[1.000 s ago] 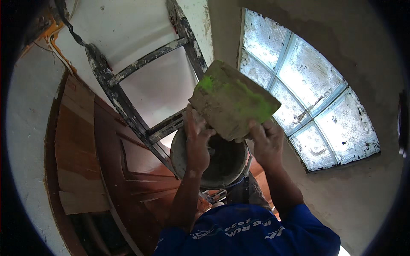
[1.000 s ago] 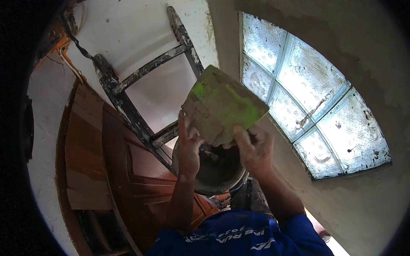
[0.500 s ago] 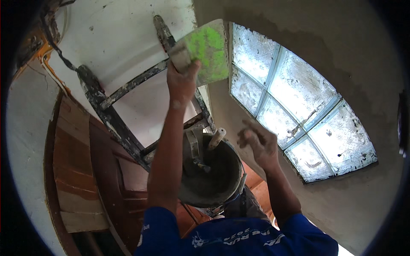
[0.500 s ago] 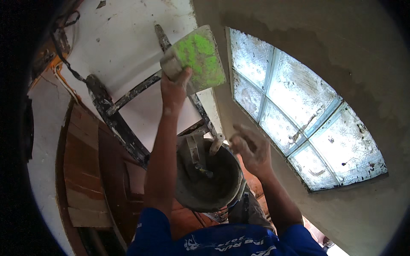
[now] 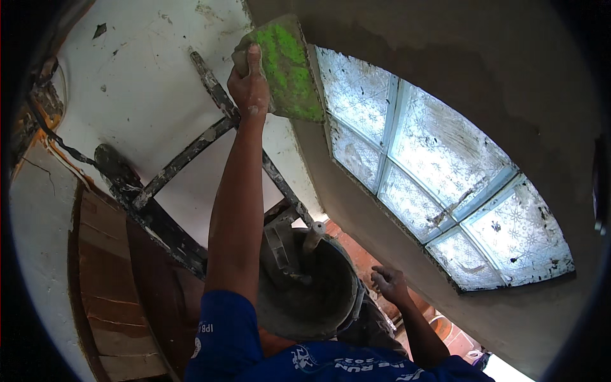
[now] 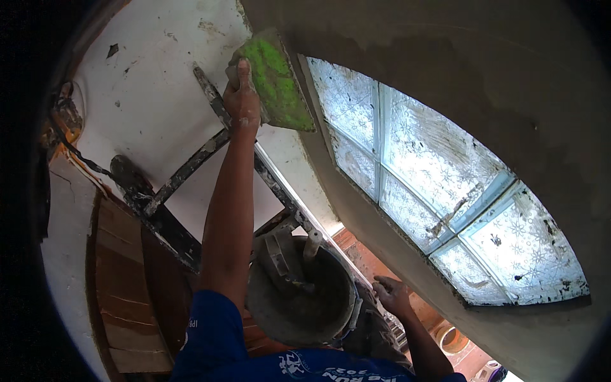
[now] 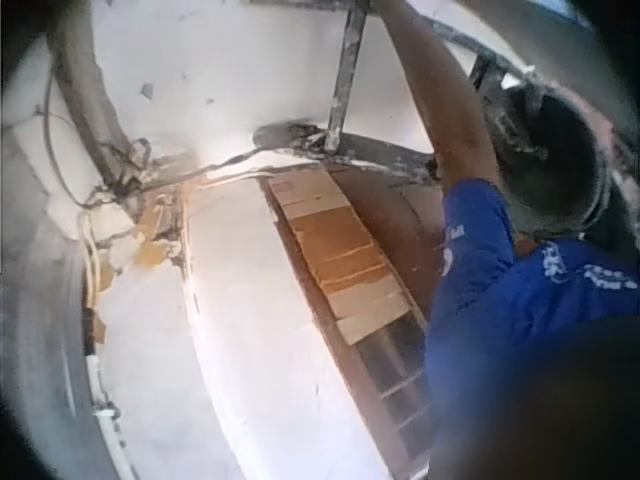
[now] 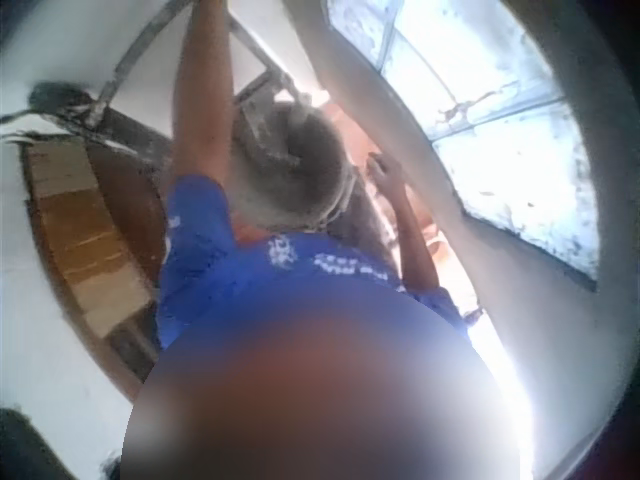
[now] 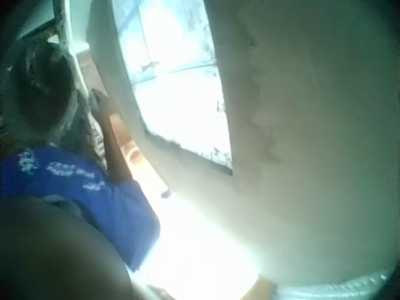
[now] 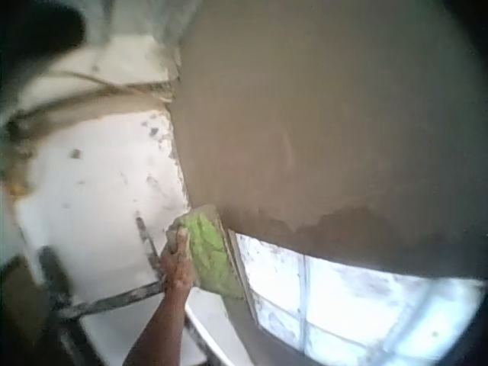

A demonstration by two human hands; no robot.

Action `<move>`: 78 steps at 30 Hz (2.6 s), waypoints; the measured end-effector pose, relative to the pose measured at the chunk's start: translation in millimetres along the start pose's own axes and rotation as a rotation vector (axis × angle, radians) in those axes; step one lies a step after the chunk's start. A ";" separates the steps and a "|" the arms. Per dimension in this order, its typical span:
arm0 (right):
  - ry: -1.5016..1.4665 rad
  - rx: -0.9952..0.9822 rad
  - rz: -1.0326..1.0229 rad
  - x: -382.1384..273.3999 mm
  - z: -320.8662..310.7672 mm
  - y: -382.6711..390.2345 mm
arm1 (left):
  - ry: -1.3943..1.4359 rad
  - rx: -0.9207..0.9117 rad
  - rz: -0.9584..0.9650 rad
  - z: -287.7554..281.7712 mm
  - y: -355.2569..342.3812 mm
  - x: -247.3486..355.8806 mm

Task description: The person applies plaster to a wall around a glass block window, smoothing it with a trowel and putty knife.

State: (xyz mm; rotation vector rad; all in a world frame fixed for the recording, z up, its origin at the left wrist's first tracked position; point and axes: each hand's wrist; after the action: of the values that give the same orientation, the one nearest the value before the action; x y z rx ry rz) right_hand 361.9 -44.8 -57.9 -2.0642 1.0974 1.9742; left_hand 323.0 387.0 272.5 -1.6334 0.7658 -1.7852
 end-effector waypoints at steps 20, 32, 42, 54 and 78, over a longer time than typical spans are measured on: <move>0.128 0.050 0.088 77.4 -1.0 6.5 | 0.083 0.063 0.083 37.5 -34.0 -82.9; 0.064 0.048 0.122 63.5 2.6 1.4 | 0.029 0.162 0.218 46.3 -34.9 -73.6; 0.107 0.117 -0.464 -123.4 24.3 -70.1 | -0.323 0.273 0.060 19.7 -29.0 -66.2; -0.642 -0.267 -0.413 -315.9 110.2 -161.3 | -0.060 0.005 0.080 0.7 -7.4 -25.0; -1.089 -0.121 -0.317 -346.0 152.7 -229.1 | -0.333 -0.676 0.222 -16.4 -69.6 -28.9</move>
State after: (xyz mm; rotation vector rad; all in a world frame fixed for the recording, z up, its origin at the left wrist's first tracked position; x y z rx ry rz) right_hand 386.9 352.6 134.4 -0.7820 0.3832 2.4283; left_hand 305.5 454.9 304.6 -2.0873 1.4203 -1.1052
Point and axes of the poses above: each hand's wrist, its own y-axis away from the middle knuckle, its own z-axis out of the palm, x = y × z, and after that the axes turned 12 degrees about z, right-handed
